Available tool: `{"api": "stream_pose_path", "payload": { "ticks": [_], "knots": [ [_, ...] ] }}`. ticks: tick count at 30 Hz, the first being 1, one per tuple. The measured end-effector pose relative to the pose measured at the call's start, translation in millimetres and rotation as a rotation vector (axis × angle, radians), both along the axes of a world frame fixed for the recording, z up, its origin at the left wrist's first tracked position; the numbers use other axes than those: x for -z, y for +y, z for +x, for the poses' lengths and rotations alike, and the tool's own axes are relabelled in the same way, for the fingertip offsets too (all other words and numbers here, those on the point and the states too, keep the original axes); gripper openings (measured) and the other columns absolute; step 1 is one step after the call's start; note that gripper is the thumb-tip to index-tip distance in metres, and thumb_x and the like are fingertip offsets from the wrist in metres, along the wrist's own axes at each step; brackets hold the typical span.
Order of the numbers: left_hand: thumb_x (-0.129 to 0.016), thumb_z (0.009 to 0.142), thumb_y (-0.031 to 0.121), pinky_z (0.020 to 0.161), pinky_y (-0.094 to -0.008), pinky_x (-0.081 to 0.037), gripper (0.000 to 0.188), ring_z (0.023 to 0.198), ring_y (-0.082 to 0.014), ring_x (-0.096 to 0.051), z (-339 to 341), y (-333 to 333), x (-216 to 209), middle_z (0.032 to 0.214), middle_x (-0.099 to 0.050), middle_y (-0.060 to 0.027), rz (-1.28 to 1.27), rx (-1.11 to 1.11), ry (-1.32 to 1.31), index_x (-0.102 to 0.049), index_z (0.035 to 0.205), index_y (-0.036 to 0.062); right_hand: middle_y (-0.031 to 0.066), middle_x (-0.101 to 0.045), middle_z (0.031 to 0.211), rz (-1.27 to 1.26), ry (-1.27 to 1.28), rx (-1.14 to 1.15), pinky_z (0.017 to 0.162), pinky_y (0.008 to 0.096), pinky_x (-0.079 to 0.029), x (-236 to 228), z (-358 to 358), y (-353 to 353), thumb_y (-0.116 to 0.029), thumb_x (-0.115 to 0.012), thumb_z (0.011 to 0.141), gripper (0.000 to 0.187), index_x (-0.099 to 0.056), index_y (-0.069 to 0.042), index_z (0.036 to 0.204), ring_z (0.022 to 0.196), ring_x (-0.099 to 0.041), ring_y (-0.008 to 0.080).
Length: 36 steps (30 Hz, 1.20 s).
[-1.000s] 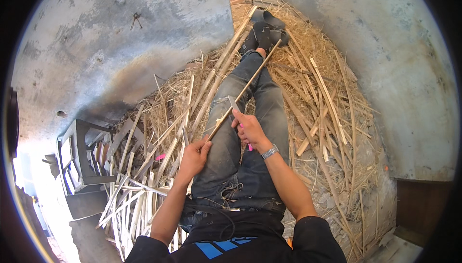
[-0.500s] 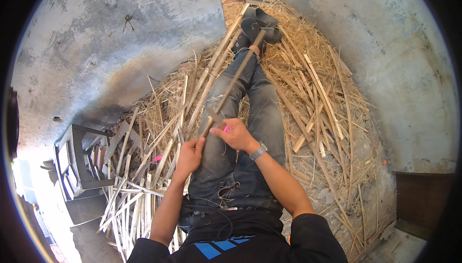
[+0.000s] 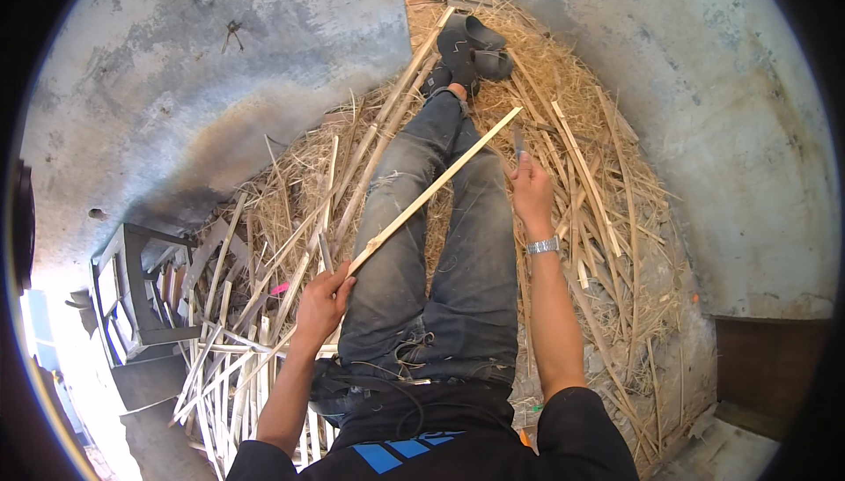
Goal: The person uses a small knife to shave and smooth several thin strips of bamboo while sitting on the floor.
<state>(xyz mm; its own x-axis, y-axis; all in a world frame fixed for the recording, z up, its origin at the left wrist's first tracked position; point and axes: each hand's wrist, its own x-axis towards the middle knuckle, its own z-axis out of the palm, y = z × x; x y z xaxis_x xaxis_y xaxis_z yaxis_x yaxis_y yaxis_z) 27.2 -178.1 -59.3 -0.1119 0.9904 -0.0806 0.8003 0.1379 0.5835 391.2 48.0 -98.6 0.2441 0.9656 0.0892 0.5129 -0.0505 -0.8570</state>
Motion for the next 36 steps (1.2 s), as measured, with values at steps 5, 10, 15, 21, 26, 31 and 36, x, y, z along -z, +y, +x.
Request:
{"api": "stream_pose_path", "payload": {
  "ticks": [5,10,15,21,26,31,36],
  "knots": [
    [-0.07,0.1,0.029,0.065,-0.05,-0.052,0.036,0.073,-0.0386,-0.067,0.8,-4.8,10.9,0.084,-0.063,-0.0152,0.056,-0.015,0.087,-0.071,0.134,0.0171,0.0212,-0.06,0.061,0.057,-0.197,-0.17,0.055,0.0456,-0.043,5.0,-33.7,11.8,-0.042,-0.048,0.111,0.06,-0.065,0.004,0.077,0.053,-0.056,0.0369],
    [-0.07,0.1,0.026,0.062,-0.0488,-0.051,0.036,0.07,-0.0375,-0.066,3.1,-5.8,20.8,0.082,-0.062,-0.0149,0.107,0.003,0.192,-0.07,0.135,0.0163,0.0297,-0.066,0.077,0.076,-0.11,-0.38,0.065,0.0563,-0.051,11.7,-99.0,-31.9,-0.033,-0.049,0.109,0.046,-0.07,0.003,0.088,0.07,-0.064,0.0517],
    [-0.069,0.1,0.026,0.063,-0.049,-0.052,0.036,0.071,-0.0372,-0.066,1.7,-4.6,20.5,0.082,-0.062,-0.0142,0.09,-0.008,0.156,-0.069,0.135,0.0172,0.0303,-0.067,0.082,-0.079,-0.194,-0.598,0.068,0.0581,-0.052,-7.1,-126.8,-91.8,-0.029,-0.049,0.109,0.043,-0.071,0.002,0.088,0.077,-0.065,0.0516],
    [-0.07,0.099,0.025,0.059,-0.0487,-0.052,0.037,0.065,-0.0361,-0.065,8.2,-3.6,21.3,0.081,-0.06,-0.0126,0.134,0.011,0.213,-0.069,0.135,0.0172,0.0306,-0.066,0.082,-0.125,-0.159,-0.144,0.066,0.057,-0.051,10.5,-80.1,-5.0,-0.031,-0.05,0.108,0.044,-0.072,0.003,0.09,0.079,-0.066,0.0507],
    [-0.07,0.099,0.027,0.054,-0.0476,-0.054,0.039,0.064,-0.0343,-0.068,6.8,-7.3,24.0,0.086,-0.06,-0.0107,0.15,0.034,0.319,-0.068,0.137,0.0161,0.0305,-0.067,0.087,-0.03,-0.126,-0.549,0.071,0.0559,-0.054,12.0,-121.5,-81.8,-0.028,-0.053,0.106,0.035,-0.075,-0.001,0.105,0.082,-0.067,0.0503],
    [-0.07,0.099,0.027,0.053,-0.0481,-0.053,0.04,0.062,-0.0345,-0.067,4.5,-8.4,21.9,0.086,-0.06,-0.0104,0.202,0.049,0.301,-0.067,0.137,0.0165,0.0296,-0.069,0.088,0.043,-0.178,-0.364,0.071,0.0558,-0.054,10.9,-103.4,-46.4,-0.023,-0.05,0.105,0.034,-0.075,-0.001,0.101,0.083,-0.069,0.0487],
    [-0.072,0.097,0.024,0.054,-0.0458,-0.052,0.042,0.061,-0.0317,-0.065,5.0,-8.7,20.8,0.083,-0.058,-0.0096,0.244,0.019,0.327,-0.068,0.138,0.0168,0.0294,-0.066,0.082,0.04,-0.137,-0.24,0.067,0.057,-0.05,9.2,-108.1,-34.0,-0.025,-0.05,0.107,0.041,-0.066,0.004,0.084,0.078,-0.066,0.0505]
  ]
}}
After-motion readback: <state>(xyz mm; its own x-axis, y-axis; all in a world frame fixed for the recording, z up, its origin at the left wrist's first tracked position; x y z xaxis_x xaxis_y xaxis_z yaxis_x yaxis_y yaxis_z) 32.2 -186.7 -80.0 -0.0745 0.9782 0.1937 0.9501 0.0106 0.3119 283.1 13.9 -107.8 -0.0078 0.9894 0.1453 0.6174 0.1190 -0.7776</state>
